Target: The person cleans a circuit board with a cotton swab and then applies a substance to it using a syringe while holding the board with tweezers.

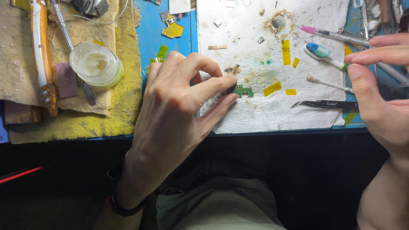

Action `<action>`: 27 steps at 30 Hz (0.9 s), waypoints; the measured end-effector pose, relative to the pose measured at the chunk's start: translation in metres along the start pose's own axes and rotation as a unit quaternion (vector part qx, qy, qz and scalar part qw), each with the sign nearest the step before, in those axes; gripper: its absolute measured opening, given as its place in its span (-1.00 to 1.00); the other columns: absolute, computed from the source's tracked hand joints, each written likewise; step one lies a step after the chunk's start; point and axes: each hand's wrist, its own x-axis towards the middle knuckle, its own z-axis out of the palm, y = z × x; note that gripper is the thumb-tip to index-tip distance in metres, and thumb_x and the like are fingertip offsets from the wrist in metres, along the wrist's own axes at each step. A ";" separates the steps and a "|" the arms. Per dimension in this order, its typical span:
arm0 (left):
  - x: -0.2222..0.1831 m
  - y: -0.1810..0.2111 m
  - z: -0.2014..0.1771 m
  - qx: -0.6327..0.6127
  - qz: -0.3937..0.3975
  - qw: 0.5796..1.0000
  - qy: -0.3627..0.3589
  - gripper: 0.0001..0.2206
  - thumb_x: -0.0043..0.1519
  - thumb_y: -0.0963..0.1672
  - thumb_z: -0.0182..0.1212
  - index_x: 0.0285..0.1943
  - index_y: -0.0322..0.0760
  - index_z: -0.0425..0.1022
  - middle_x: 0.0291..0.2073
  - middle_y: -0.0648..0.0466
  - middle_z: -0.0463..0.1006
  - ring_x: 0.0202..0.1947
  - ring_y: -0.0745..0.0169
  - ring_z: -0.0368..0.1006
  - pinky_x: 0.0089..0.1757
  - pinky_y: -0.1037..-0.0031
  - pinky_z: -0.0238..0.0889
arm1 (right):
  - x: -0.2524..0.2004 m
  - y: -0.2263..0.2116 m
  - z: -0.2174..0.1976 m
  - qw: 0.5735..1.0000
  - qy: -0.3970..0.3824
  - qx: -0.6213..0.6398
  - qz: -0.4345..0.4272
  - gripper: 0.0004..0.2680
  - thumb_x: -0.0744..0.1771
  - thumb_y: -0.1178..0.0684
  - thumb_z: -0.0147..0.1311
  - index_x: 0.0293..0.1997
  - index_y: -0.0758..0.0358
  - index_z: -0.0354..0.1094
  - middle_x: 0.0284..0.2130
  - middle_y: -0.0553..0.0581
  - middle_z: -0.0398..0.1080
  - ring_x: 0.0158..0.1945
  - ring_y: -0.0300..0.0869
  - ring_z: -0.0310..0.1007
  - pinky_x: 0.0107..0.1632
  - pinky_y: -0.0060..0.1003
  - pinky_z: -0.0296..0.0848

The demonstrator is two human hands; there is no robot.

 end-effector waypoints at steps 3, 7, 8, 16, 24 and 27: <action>0.000 -0.001 -0.001 0.001 0.000 1.000 0.002 -0.77 0.27 -0.14 0.64 0.02 -0.20 0.68 -0.07 0.14 0.50 -0.16 0.08 0.31 -0.12 0.18 0.12 | -0.003 -0.003 -0.003 1.000 -0.002 -0.013 0.020 -0.94 0.73 0.45 0.20 0.25 0.62 0.50 0.27 0.40 0.53 0.60 0.27 0.48 0.31 -0.14 0.45; -0.001 -0.002 -0.002 -0.003 0.003 1.000 -0.006 -0.75 0.27 -0.13 0.61 0.06 -0.22 0.67 -0.06 0.12 0.51 -0.16 0.07 0.31 -0.12 0.17 0.13 | -0.005 -0.015 -0.013 0.998 -0.052 -0.018 -0.013 -0.92 0.59 0.31 0.25 0.20 0.59 0.54 0.14 0.41 0.50 0.27 0.16 0.44 0.34 -0.10 0.36; -0.001 -0.003 -0.002 -0.001 0.006 1.000 -0.005 -0.72 0.25 -0.13 0.64 0.07 -0.22 0.67 -0.07 0.13 0.51 -0.16 0.08 0.31 -0.13 0.17 0.14 | -0.005 -0.017 -0.016 0.995 -0.082 -0.025 -0.057 -0.83 0.47 0.19 0.31 0.17 0.50 0.56 0.08 0.32 0.52 0.20 0.14 0.42 0.47 -0.03 0.30; -0.001 0.000 -0.003 -0.004 0.017 1.000 0.005 -0.80 0.30 -0.14 0.58 0.02 -0.22 0.67 -0.09 0.14 0.54 -0.18 0.09 0.33 -0.15 0.19 0.11 | -0.002 -0.009 -0.023 0.992 -0.050 -0.063 -0.101 -0.85 0.49 0.18 0.35 0.19 0.40 0.64 0.01 0.26 0.54 0.16 0.17 0.39 0.38 0.00 0.31; -0.006 -0.001 0.000 0.012 0.022 0.999 0.032 -0.74 0.32 -0.14 0.54 0.15 -0.23 0.64 -0.11 0.10 0.54 -0.18 0.00 0.33 -0.08 0.17 0.20 | 0.050 0.023 -0.020 0.963 0.012 -0.195 -0.188 -0.88 0.60 0.39 0.62 0.28 0.47 0.77 0.11 0.31 0.68 0.17 0.16 0.50 0.30 -0.06 0.48; -0.009 -0.001 -0.001 0.030 0.025 0.998 0.052 -0.80 0.34 -0.14 0.51 0.08 -0.22 0.65 -0.14 0.12 0.55 -0.18 -0.01 0.36 -0.12 0.14 0.20 | 0.059 0.032 -0.012 0.924 0.020 -0.316 -0.213 -0.85 0.52 0.08 0.66 0.22 0.04 0.78 0.01 -0.07 0.69 0.10 -0.11 0.64 0.22 -0.22 0.58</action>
